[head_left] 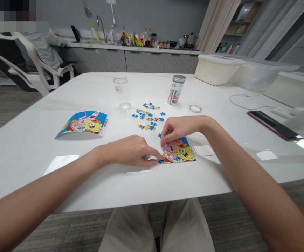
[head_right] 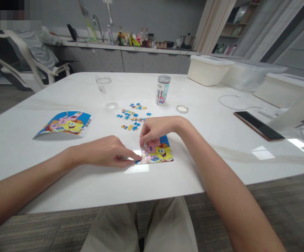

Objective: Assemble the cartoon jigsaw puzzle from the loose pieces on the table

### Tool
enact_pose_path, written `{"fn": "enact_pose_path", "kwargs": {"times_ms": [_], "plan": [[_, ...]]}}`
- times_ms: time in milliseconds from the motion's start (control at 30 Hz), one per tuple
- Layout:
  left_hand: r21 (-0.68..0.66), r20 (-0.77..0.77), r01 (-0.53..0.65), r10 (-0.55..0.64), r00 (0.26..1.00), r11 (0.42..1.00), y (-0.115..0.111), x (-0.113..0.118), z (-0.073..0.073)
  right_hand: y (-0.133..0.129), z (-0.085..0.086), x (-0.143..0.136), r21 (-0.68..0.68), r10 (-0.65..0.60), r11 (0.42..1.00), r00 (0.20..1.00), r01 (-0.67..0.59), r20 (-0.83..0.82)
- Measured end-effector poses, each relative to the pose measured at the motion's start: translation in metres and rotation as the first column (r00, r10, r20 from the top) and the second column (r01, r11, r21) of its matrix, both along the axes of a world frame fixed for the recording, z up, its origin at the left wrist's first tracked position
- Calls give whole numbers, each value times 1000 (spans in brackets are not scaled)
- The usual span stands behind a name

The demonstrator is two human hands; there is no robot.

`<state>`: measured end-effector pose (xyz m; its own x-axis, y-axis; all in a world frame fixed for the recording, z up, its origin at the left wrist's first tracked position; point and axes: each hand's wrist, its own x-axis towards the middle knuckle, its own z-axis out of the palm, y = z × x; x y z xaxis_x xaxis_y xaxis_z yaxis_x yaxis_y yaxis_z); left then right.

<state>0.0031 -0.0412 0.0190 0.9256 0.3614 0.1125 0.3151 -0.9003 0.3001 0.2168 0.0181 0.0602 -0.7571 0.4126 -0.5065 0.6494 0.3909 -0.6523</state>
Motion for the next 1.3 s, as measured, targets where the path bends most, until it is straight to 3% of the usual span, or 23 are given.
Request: {"fn": "enact_pose_path", "kwargs": {"times_ms": [300, 467, 867, 1300], "plan": [[-8, 11, 9, -9, 1000, 1000, 1, -1, -1, -2, 3, -2, -85, 35, 996, 999, -32, 27], [-10, 5, 10, -9, 1000, 1000, 0, 0, 0, 1, 0, 2, -19, 17, 1000, 999, -16, 37], [-14, 9, -1, 1, 1000, 1000, -1, 1, 1, 3, -6, 5, -150, 0, 989, 998, 8, 56], [-24, 25, -3, 3, 1000, 1000, -1, 1, 2, 0, 1, 4, -183, 11, 983, 1000, -6, 25]]}}
